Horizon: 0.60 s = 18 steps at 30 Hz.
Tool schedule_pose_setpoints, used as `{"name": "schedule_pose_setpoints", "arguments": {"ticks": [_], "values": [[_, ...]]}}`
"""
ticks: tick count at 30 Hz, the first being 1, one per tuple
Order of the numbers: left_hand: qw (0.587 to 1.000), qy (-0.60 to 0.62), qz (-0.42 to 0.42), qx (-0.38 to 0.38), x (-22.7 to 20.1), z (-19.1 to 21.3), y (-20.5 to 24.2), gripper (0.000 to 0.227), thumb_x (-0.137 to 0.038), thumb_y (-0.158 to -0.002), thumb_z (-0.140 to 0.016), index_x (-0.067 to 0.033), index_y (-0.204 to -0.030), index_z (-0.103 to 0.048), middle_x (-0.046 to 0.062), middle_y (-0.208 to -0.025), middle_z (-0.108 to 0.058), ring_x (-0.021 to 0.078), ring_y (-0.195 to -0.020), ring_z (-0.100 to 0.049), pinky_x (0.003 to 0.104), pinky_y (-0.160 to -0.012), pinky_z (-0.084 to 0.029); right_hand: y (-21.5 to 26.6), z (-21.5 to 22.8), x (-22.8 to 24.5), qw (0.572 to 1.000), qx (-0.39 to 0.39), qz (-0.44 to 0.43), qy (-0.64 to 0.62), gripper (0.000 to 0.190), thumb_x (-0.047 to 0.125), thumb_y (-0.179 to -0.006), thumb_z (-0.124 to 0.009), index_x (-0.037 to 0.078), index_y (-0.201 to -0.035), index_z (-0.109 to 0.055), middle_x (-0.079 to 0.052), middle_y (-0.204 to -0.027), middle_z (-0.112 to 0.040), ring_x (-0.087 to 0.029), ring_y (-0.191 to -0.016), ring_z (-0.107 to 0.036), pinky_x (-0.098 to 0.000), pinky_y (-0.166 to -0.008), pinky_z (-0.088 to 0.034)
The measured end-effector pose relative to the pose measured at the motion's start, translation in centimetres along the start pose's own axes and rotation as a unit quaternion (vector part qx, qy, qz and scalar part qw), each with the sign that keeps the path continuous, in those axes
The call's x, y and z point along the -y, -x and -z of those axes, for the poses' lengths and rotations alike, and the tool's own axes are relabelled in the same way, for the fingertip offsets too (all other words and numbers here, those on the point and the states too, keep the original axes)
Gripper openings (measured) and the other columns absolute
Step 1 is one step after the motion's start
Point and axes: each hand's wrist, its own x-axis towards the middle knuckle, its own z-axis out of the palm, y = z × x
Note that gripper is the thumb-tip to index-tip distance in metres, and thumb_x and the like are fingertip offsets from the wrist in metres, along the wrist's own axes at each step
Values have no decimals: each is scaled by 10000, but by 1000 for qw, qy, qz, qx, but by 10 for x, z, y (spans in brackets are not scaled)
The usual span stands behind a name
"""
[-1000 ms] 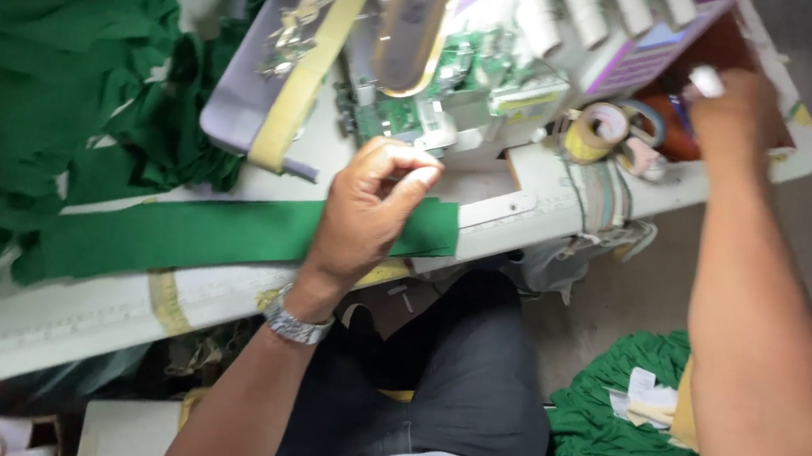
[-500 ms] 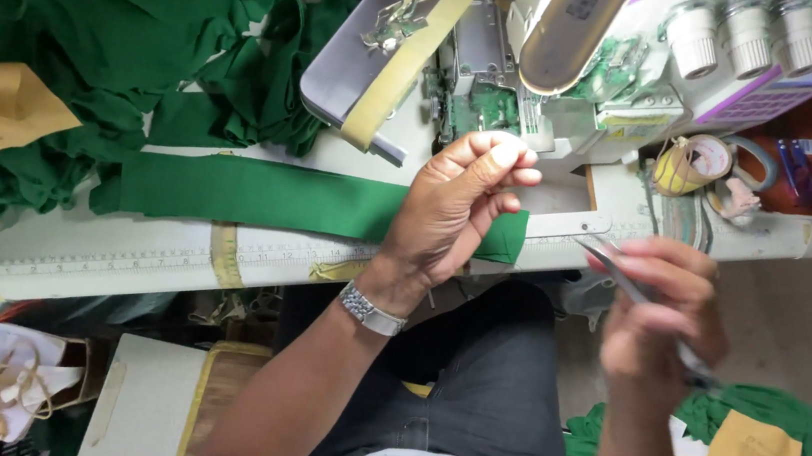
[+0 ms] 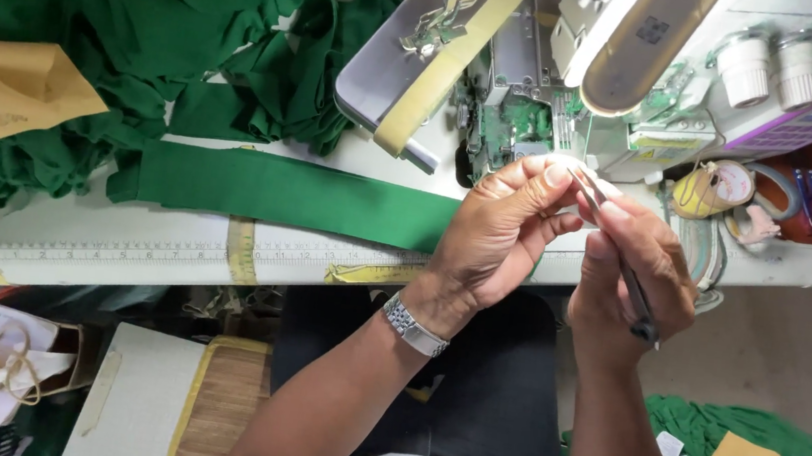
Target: Threading an industrial overlock sewing machine using tweezers and thread snips.
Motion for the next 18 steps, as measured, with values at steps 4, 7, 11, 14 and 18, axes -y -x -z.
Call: {"name": "schedule_pose_setpoints", "arguments": {"ticks": [4, 7, 11, 14, 18], "values": [[1000, 10, 3, 0, 3, 6, -3, 122, -108, -1045, -679, 8, -1060, -715, 150, -1012, -751, 204, -963, -758, 303, -817, -645, 7, 0, -6, 1000, -6, -14, -15, 221, 46, -1017, -700, -122, -1161, -695, -333, -1132, -695, -408, -1025, -725, -485, -911, -602], [1000, 21, 9, 3, 2, 5, -4, 122, -124, -1049, -679, -7, -1053, -715, 136, -990, -746, 192, -956, -744, 331, -863, -622, 9, -2, -9, 1000, -8, -13, -10, 204, 34, -1014, -701, -125, -1141, -703, -324, -1109, -710, -405, -1010, -735, -470, -896, -602], [1000, 26, 5, 5, -2, -2, -2, 114, -140, -1052, -675, -34, -1031, -710, 100, -968, -745, 166, -936, -735, 304, -863, -604, 11, -8, -10, 999, -22, -15, -21, 200, 36, -1010, -700, -113, -1145, -709, -324, -1120, -712, -399, -1014, -736, -459, -921, -594], [1000, 30, 7, 6, 1, 2, -3, 113, -142, -1058, -667, -41, -1028, -708, 104, -961, -741, 170, -933, -730, 315, -875, -596, 9, -9, -8, 1000, -21, -8, -12, 199, 32, -1015, -689, -122, -1140, -706, -323, -1117, -715, -402, -1015, -737, -454, -928, -586], [1000, 28, 9, 9, 2, 4, -3, 117, -160, -1066, -661, -55, -1042, -706, 109, -935, -725, 160, -925, -711, 330, -905, -572, 8, -12, -6, 1000, -24, -10, -10, 194, 31, -1017, -685, -126, -1129, -707, -324, -1111, -717, -397, -1003, -741, -446, -915, -592]]}}
